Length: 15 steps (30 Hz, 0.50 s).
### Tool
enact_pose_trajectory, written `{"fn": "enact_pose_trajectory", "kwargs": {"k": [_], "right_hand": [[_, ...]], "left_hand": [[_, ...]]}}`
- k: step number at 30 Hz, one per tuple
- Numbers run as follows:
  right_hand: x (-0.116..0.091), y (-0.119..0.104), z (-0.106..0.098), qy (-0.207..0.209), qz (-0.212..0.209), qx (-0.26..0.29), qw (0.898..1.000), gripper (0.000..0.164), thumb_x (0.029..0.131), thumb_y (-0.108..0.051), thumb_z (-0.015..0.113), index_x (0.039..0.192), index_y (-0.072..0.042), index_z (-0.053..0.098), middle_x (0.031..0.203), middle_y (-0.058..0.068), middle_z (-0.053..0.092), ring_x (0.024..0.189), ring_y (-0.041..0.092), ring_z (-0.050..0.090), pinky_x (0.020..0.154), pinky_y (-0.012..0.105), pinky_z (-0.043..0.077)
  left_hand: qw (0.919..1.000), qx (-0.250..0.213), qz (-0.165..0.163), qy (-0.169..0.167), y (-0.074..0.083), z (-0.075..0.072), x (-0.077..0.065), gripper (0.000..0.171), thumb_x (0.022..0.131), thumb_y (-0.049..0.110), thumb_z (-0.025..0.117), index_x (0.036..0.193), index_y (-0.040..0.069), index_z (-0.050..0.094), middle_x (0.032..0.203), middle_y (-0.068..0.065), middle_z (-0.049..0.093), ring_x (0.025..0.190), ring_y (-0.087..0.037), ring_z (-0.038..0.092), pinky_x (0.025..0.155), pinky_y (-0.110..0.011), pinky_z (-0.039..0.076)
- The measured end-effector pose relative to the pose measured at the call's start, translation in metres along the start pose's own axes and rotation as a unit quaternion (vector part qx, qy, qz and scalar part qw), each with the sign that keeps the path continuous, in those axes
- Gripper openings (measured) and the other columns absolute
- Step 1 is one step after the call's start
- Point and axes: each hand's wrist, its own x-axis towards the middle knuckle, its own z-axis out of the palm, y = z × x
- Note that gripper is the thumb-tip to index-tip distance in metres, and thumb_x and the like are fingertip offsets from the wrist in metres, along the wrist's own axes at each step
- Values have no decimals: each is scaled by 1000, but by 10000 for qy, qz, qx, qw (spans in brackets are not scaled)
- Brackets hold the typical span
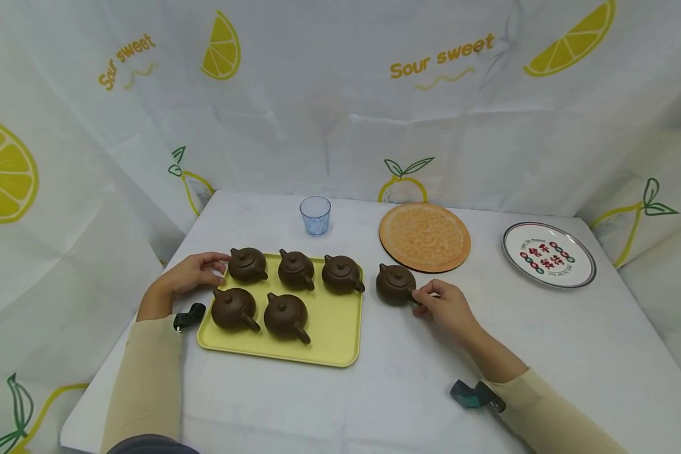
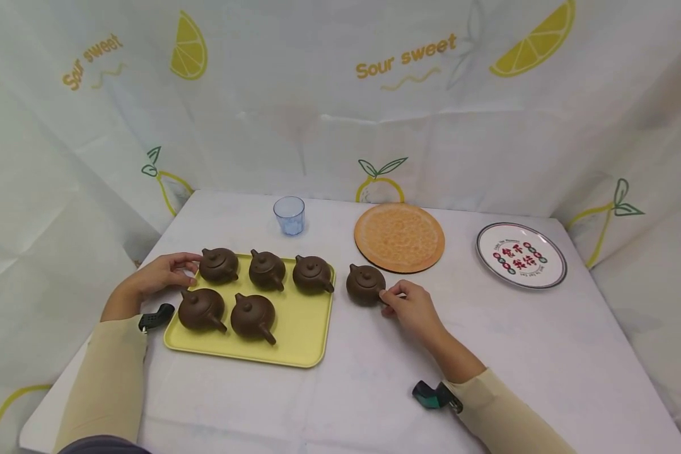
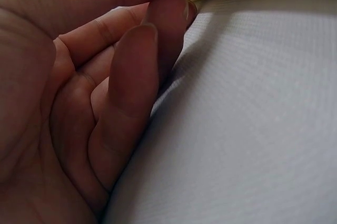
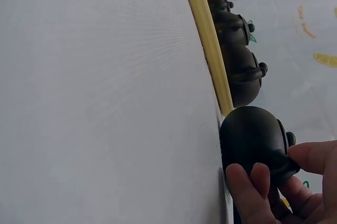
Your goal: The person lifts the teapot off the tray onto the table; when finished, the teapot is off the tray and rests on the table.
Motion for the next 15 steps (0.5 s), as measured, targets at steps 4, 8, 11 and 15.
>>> {"fn": "enact_pose_trajectory", "kwargs": {"k": [4, 8, 11, 15], "right_hand": [[-1, 0, 1, -19, 0, -150, 9999, 26, 95, -26, 65, 91, 0, 61, 83, 9, 69, 77, 20, 68, 72, 29, 49], [-2, 0, 0, -109, -142, -451, 9988, 29, 94, -31, 65, 90, -3, 61, 76, 7, 69, 76, 20, 67, 73, 31, 49], [-3, -4, -5, -114, -278, -895, 9955, 34, 94, -38, 64, 89, -5, 62, 75, 4, 70, 75, 20, 64, 68, 32, 48], [-5, -18, -11, 161, -408, -1355, 9898, 40, 94, -47, 61, 88, -8, 63, 73, 3, 69, 74, 20, 63, 61, 34, 46]], "left_hand": [[10000, 30, -13, -4, 0, 0, -1, 58, 81, 7, 75, 133, -2, 53, 102, -13, 59, 88, -11, 55, 77, -19, 44], [10000, 20, 38, -15, -1, 0, 0, 58, 81, 7, 75, 134, -3, 52, 102, -12, 59, 87, -10, 55, 76, -19, 45], [10000, -47, 77, -42, -1, 0, 1, 58, 82, 6, 74, 134, -4, 51, 101, -11, 60, 86, -10, 56, 74, -20, 46], [9999, -107, 55, -58, -1, -1, 1, 60, 81, 5, 74, 135, -5, 50, 101, -11, 60, 85, -9, 56, 73, -20, 47]]}}
